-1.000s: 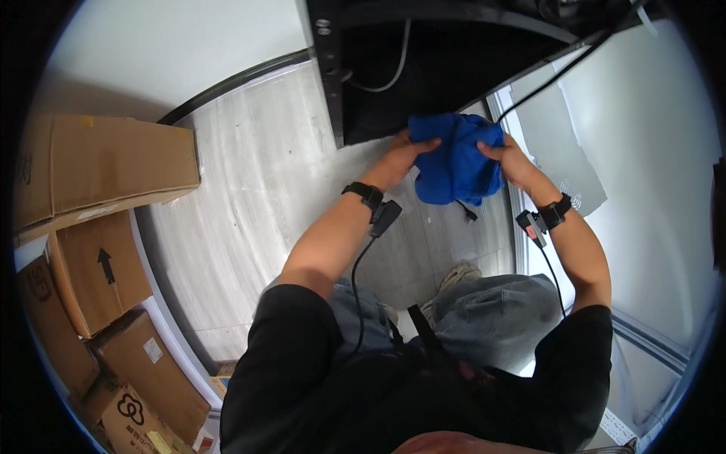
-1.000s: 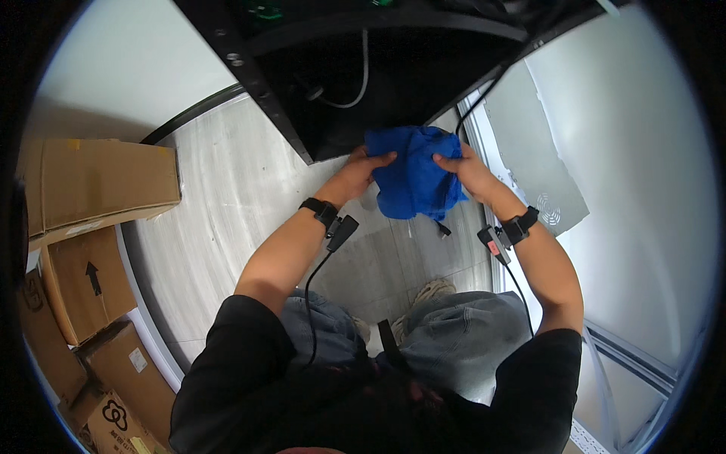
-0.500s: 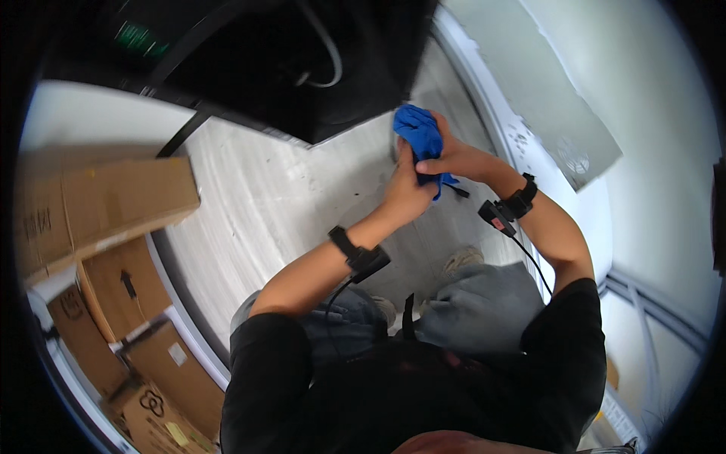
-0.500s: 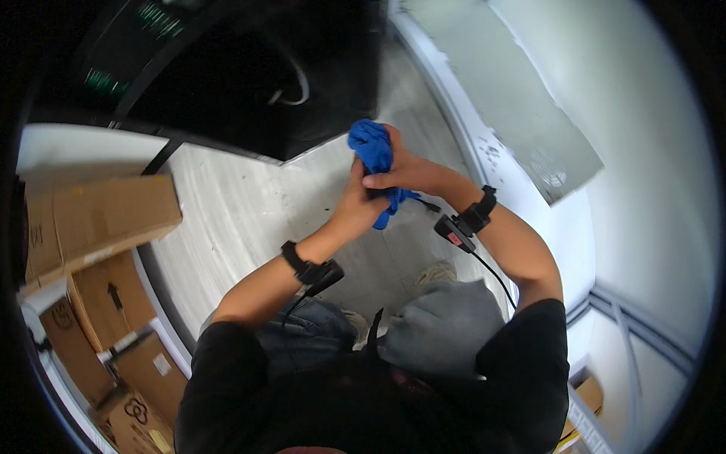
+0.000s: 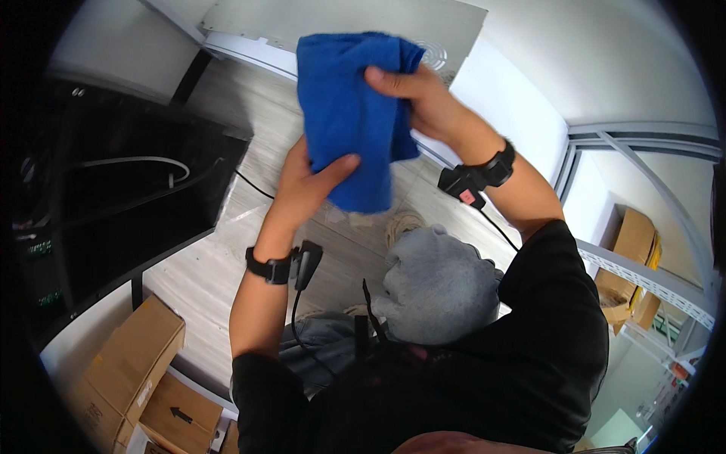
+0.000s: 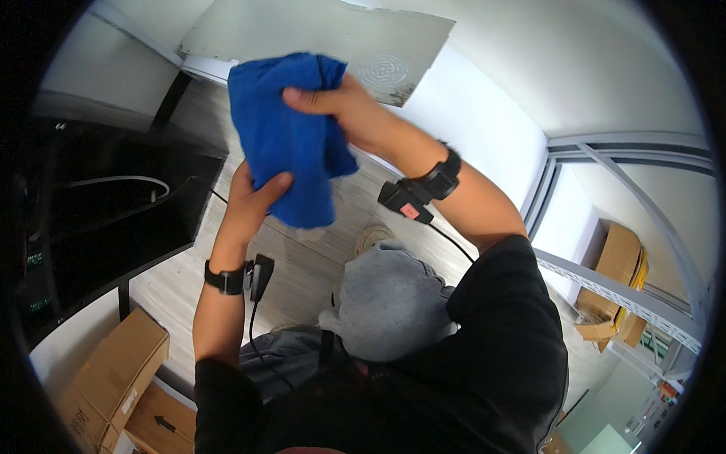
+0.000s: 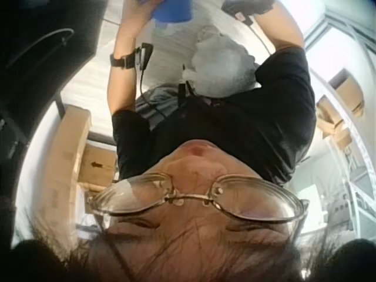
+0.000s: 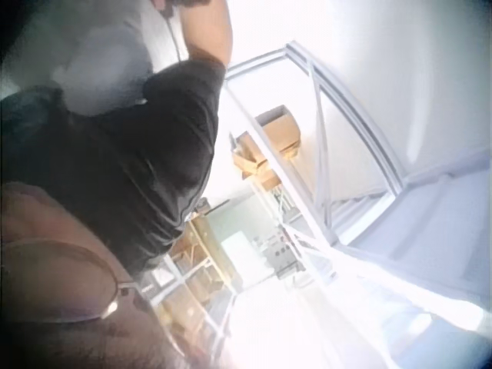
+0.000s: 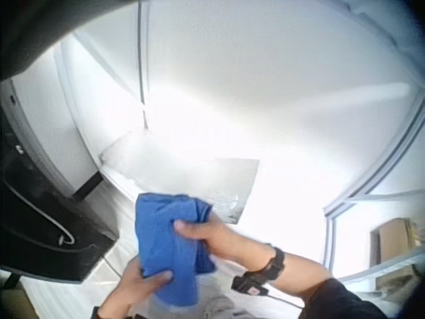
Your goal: The person wipes the underside of a black electronic device with a blue cloth, then picks up a metal backplate and aligns it to the device. Using a screwdriver, the person fastens the backplate by driving several screws into the mounting holes.
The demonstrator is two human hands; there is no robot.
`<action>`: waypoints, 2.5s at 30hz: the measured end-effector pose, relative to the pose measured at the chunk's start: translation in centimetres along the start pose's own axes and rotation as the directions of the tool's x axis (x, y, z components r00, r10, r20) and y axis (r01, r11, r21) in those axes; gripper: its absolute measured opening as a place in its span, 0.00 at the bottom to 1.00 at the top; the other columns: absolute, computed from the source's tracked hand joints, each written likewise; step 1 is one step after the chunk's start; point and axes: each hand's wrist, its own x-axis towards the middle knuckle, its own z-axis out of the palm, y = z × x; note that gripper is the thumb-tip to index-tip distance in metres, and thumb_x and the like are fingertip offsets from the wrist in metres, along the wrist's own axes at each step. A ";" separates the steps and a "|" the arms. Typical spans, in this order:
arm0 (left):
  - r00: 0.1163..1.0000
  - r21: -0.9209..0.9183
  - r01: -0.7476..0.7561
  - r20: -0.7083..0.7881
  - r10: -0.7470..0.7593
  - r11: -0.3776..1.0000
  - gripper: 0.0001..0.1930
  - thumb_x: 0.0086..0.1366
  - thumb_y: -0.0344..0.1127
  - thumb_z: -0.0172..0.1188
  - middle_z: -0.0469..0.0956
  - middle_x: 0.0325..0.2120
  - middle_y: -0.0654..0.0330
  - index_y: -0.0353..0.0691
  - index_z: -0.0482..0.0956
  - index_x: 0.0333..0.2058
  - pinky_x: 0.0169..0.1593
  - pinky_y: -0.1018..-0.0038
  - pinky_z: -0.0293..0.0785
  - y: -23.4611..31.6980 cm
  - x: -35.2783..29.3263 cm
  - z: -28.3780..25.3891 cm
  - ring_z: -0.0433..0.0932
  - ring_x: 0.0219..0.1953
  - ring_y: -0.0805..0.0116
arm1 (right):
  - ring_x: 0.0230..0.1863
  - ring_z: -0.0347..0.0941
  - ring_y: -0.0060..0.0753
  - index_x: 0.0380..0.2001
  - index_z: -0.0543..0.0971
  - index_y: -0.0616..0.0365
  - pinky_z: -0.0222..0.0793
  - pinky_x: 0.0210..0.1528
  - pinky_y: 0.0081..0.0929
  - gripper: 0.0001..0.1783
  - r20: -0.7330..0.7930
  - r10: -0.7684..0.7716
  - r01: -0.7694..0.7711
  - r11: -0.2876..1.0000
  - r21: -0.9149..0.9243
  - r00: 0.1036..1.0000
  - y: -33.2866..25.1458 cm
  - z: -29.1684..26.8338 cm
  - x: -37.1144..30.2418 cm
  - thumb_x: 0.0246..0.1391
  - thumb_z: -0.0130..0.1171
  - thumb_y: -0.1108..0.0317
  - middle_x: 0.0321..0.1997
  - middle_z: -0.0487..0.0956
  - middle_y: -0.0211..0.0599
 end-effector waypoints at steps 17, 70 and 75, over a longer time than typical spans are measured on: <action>0.895 0.094 0.081 0.430 -0.114 0.992 0.30 0.59 0.33 0.61 0.66 0.53 0.48 0.33 0.59 0.58 0.54 0.65 0.68 -17.0 9.7 17.4 0.70 0.51 0.57 | 0.59 0.63 0.45 0.57 0.61 0.69 0.54 0.63 0.41 0.35 -0.872 0.103 -0.062 0.995 0.084 0.479 4.9 -22.1 -18.1 0.54 0.61 0.58 0.59 0.67 0.48; 0.899 -0.287 0.333 -0.190 -0.395 0.898 0.16 0.65 0.31 0.52 0.75 0.44 0.60 0.41 0.69 0.51 0.47 0.72 0.72 -16.9 0.4 -0.1 0.74 0.46 0.69 | 0.47 0.72 0.47 0.40 0.79 0.53 0.61 0.52 0.40 0.20 -0.289 -0.589 -0.207 0.204 -0.957 0.755 22.3 -18.7 11.8 0.47 0.59 0.52 0.43 0.79 0.39; 0.896 -0.277 0.339 -0.198 -0.398 0.899 0.16 0.64 0.31 0.53 0.75 0.44 0.59 0.40 0.69 0.51 0.48 0.71 0.72 -16.7 0.1 0.0 0.74 0.46 0.68 | 0.47 0.72 0.47 0.38 0.79 0.53 0.62 0.52 0.41 0.17 -0.329 -0.463 -0.305 0.129 -0.944 0.823 20.7 -16.7 11.1 0.50 0.55 0.54 0.42 0.79 0.39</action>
